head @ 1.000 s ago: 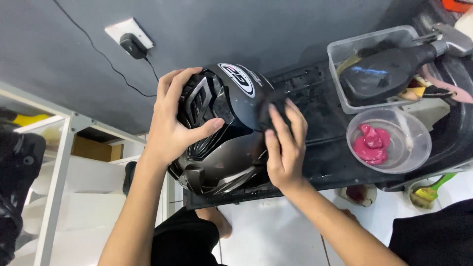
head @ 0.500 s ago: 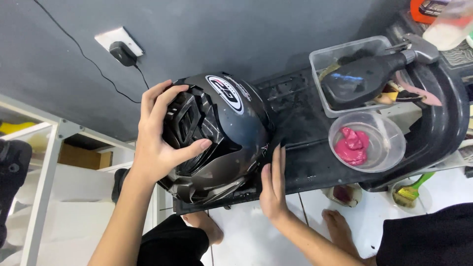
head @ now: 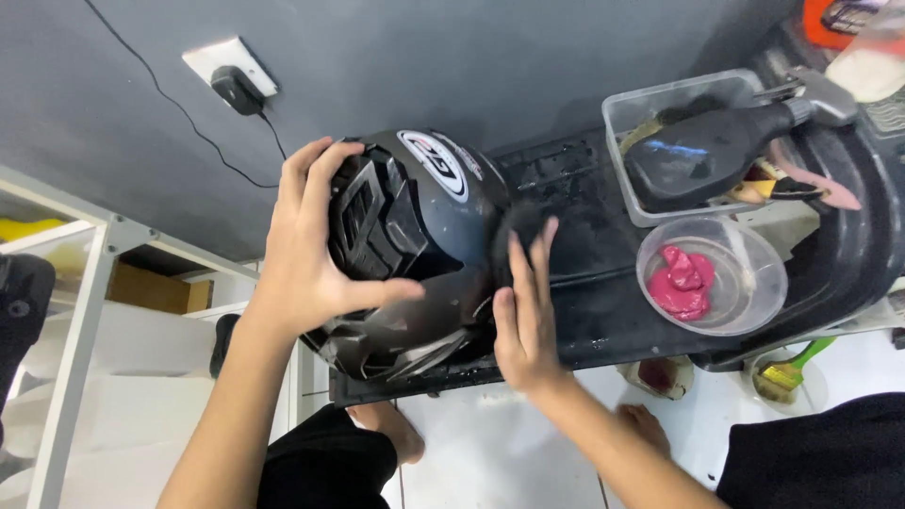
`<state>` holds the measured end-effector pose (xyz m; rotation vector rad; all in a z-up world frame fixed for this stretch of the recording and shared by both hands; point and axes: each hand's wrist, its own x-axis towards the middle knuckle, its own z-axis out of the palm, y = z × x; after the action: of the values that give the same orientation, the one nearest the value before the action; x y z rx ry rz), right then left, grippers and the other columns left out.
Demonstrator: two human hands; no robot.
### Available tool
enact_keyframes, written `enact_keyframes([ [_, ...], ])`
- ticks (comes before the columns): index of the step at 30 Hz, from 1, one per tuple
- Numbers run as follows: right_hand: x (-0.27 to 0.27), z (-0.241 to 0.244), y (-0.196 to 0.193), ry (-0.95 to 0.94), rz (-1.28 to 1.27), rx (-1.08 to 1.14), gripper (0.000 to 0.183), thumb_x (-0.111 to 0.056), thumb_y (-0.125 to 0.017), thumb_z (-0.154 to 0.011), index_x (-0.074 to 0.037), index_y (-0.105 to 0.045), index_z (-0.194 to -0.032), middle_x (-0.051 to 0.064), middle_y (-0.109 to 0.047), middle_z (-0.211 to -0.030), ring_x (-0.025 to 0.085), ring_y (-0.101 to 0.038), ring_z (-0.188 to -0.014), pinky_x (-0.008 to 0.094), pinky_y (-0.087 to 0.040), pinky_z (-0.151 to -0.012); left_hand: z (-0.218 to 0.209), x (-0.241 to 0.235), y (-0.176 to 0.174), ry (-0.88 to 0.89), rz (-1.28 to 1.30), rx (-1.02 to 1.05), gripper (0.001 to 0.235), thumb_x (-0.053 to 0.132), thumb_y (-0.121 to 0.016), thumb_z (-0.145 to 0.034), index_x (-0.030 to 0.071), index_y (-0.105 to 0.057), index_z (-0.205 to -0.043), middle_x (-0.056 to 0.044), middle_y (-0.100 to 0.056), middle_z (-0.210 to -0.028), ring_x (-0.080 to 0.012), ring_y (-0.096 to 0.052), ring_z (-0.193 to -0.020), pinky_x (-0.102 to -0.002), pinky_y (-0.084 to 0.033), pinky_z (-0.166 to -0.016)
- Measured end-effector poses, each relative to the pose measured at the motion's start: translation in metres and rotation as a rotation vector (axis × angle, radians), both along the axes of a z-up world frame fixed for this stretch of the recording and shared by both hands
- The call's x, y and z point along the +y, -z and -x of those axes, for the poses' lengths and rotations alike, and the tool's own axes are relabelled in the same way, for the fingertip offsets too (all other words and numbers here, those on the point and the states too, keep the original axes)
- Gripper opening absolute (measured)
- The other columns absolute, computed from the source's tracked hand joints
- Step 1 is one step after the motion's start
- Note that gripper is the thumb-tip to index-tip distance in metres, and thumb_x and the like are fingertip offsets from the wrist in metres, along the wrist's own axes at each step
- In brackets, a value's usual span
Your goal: The person cleans a motorcycle helmet using a pink sponge and a black cloth. They scrub the helmet's surface with the sponge and then wipe it down with the cloth, rotating the helmet to access different areas.
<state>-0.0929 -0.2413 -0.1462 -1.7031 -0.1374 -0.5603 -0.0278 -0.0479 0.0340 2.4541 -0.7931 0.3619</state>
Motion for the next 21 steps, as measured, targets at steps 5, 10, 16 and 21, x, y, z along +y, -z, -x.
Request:
enact_keyframes([
  [5,-0.012,-0.028,-0.029,-0.072,0.299,-0.319,0.042,-0.023,-0.033,-0.116,-0.006,-0.046,-0.152,0.020,-0.033,-0.166,0.047,-0.016,-0.162,0.069,-0.018,-0.134,-0.011,-0.002,0.000,0.021,0.026,0.079,0.105,0.054,-0.083,-0.063,0.012,-0.036,-0.147,-0.020,-0.034,-0.146,-0.0378,-0.041,-0.140,-0.054,-0.039,-0.115],
  [10,0.011,0.005,0.052,0.063,0.042,0.034,0.052,-0.024,-0.037,-0.112,0.000,-0.027,-0.156,0.026,-0.012,-0.170,0.041,-0.012,-0.160,0.051,-0.017,-0.132,-0.013,-0.005,-0.003,-0.007,0.024,0.131,0.105,0.056,-0.081,-0.062,0.015,-0.035,-0.147,-0.017,-0.034,-0.146,-0.0342,-0.042,-0.140,-0.053,-0.040,-0.113],
  [16,0.000,-0.027,0.026,0.103,-0.436,0.348,0.072,-0.049,-0.031,-0.103,-0.005,-0.021,-0.158,0.016,-0.020,-0.169,0.025,-0.017,-0.157,0.039,-0.013,-0.126,-0.011,-0.003,-0.001,-0.003,0.043,0.151,0.103,0.057,-0.079,-0.063,0.014,-0.036,-0.146,-0.018,-0.033,-0.146,-0.0338,-0.039,-0.142,-0.055,-0.041,-0.112],
  [21,-0.024,-0.031,0.003,0.058,-0.437,0.458,0.070,-0.057,-0.030,-0.099,-0.010,-0.042,-0.150,0.006,-0.048,-0.152,0.016,-0.040,-0.143,0.033,-0.028,-0.120,-0.010,0.005,-0.004,0.034,0.076,0.111,0.105,0.054,-0.083,-0.062,0.012,-0.037,-0.147,-0.019,-0.032,-0.146,-0.0352,-0.039,-0.143,-0.052,-0.041,-0.116],
])
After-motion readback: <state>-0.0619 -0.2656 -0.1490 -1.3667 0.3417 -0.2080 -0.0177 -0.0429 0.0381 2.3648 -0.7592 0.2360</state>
